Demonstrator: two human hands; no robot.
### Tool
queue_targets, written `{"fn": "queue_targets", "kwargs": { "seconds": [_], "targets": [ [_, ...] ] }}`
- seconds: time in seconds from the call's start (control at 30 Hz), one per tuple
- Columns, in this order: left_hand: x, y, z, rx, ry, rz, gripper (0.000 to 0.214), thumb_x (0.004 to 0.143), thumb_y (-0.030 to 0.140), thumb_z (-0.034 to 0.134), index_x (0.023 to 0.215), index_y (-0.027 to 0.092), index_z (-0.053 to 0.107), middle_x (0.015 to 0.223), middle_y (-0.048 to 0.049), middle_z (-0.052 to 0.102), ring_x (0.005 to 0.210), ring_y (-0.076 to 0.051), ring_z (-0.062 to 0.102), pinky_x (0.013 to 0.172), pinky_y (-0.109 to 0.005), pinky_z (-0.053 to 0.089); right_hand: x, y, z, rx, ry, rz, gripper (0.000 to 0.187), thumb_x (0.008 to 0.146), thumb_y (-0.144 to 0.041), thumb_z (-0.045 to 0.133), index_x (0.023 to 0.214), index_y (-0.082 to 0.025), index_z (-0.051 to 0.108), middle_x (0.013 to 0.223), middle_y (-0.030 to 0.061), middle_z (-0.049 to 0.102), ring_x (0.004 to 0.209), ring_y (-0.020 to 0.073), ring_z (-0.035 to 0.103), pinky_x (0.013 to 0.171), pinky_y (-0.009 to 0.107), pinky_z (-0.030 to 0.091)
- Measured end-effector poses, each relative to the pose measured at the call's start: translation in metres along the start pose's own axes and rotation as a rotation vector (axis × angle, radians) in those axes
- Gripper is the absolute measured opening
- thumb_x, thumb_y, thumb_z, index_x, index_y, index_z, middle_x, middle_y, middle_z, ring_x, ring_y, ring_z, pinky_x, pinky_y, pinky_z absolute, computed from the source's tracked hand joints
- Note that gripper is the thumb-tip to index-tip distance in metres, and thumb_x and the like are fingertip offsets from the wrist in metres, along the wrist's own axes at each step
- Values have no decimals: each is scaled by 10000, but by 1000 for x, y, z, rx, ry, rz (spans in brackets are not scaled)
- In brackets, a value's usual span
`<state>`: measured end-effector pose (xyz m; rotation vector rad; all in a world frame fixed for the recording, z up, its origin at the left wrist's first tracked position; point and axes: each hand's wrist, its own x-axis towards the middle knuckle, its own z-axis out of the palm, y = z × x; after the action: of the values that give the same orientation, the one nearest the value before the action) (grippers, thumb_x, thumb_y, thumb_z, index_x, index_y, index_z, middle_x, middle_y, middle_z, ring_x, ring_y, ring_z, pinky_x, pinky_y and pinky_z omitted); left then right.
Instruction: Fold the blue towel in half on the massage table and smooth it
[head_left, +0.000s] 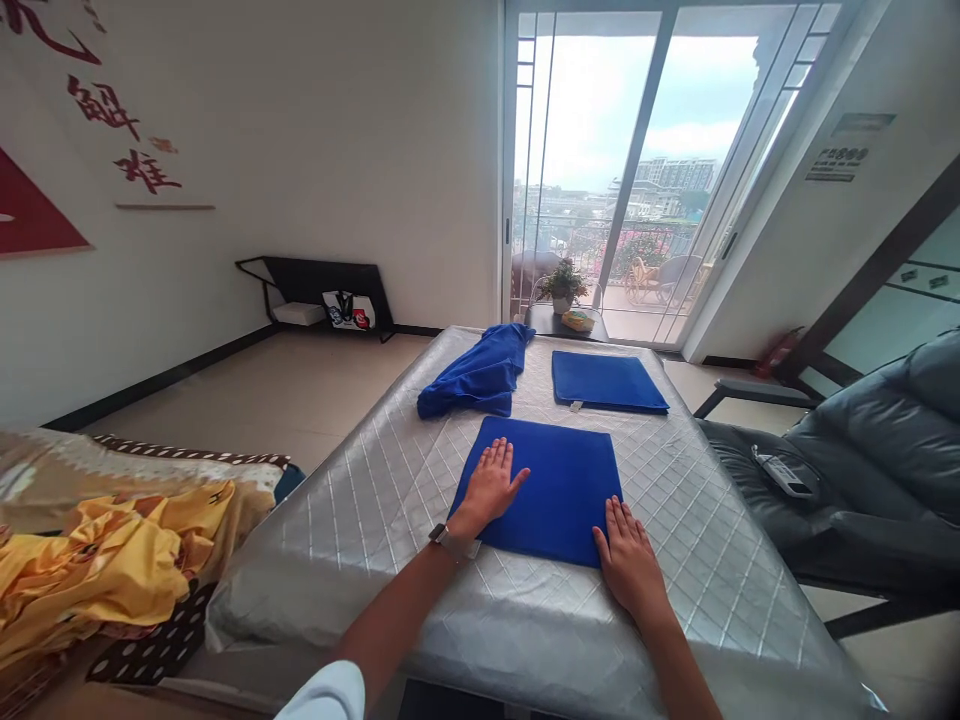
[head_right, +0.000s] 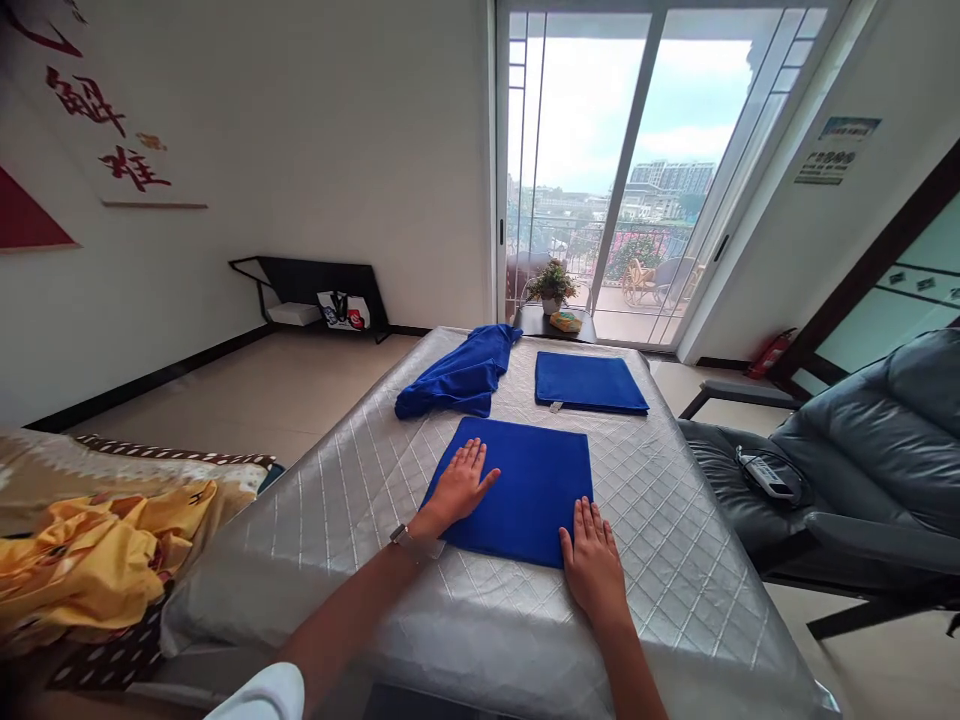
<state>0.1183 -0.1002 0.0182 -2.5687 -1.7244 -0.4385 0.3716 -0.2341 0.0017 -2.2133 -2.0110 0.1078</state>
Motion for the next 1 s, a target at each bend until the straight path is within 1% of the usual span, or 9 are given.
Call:
{"fn": "queue_targets", "kwargs": {
  "seconds": [0.1, 0.2, 0.3, 0.37, 0.47, 0.6, 0.7, 0.8, 1.0],
  "targets": [
    [-12, 47, 4, -74, -54, 232, 794, 1028, 634, 148, 1543, 74, 372, 1625, -153, 316, 1525, -247, 241, 1244, -414, 236, 2, -1, -1, -24, -10, -3, 680, 1026, -447, 189, 1586, -68, 266, 1665, 99, 204, 1546, 220, 144, 1258, 423, 132],
    [-23, 90, 13, -128, -63, 377, 778, 1028, 639, 156, 1558, 102, 345, 1638, -121, 293, 1536, -221, 202, 1256, -402, 195, 2, 0, 0, -44, -16, -15, 673, 1026, -425, 188, 1583, -57, 270, 1662, 105, 211, 1546, 227, 144, 1257, 426, 136],
    [-31, 107, 16, -153, -91, 431, 749, 1035, 624, 154, 1579, 132, 301, 1643, -94, 289, 1539, -209, 189, 1258, -401, 179, 1, 0, 0, -56, -30, -14, 662, 1025, -398, 192, 1580, -46, 274, 1661, 114, 214, 1545, 231, 153, 1256, 422, 135],
    [-35, 100, 13, -160, -119, 424, 735, 1037, 621, 154, 1592, 154, 269, 1648, -77, 279, 1540, -206, 185, 1257, -402, 177, 1, 0, 0, -57, -33, -12, 664, 1024, -403, 205, 1581, -49, 273, 1662, 114, 208, 1545, 231, 153, 1258, 420, 126],
    [-46, 70, 4, -149, -152, 357, 716, 1035, 623, 162, 1604, 195, 239, 1657, -48, 255, 1542, -205, 180, 1259, -407, 167, 1, -1, -1, -56, -34, -3, 668, 1024, -416, 205, 1588, -61, 253, 1668, 98, 186, 1546, 220, 145, 1260, 416, 124],
    [-71, 17, -5, -75, -176, 165, 713, 1027, 637, 195, 1610, 227, 207, 1662, -34, 235, 1541, -224, 188, 1257, -445, 186, 0, -2, -2, -39, -38, 9, 676, 1026, -433, 181, 1597, -74, 225, 1671, 81, 167, 1548, 209, 133, 1262, 420, 128],
    [-92, -12, -7, -18, -161, 20, 720, 1020, 648, 231, 1614, 243, 182, 1665, -30, 222, 1541, -239, 186, 1257, -467, 188, 0, 0, 0, -20, -38, 4, 684, 1023, -440, 183, 1597, -72, 227, 1672, 85, 169, 1550, 209, 116, 1264, 423, 117],
    [-104, -22, -6, -7, -153, -50, 750, 1010, 666, 235, 1618, 233, 163, 1672, -29, 191, 1545, -246, 169, 1263, -469, 169, 0, 2, 2, -11, -28, 2, 694, 1021, -449, 173, 1599, -67, 218, 1674, 88, 171, 1552, 206, 105, 1266, 423, 110],
    [-105, -17, -7, -36, -154, -72, 833, 973, 726, 262, 1623, 218, 144, 1675, -36, 177, 1546, -265, 159, 1264, -483, 154, 0, 3, 4, -54, -31, 3, 697, 1021, -458, 137, 1601, -77, 212, 1677, 64, 159, 1551, 188, 106, 1265, 409, 113]
  ]
}}
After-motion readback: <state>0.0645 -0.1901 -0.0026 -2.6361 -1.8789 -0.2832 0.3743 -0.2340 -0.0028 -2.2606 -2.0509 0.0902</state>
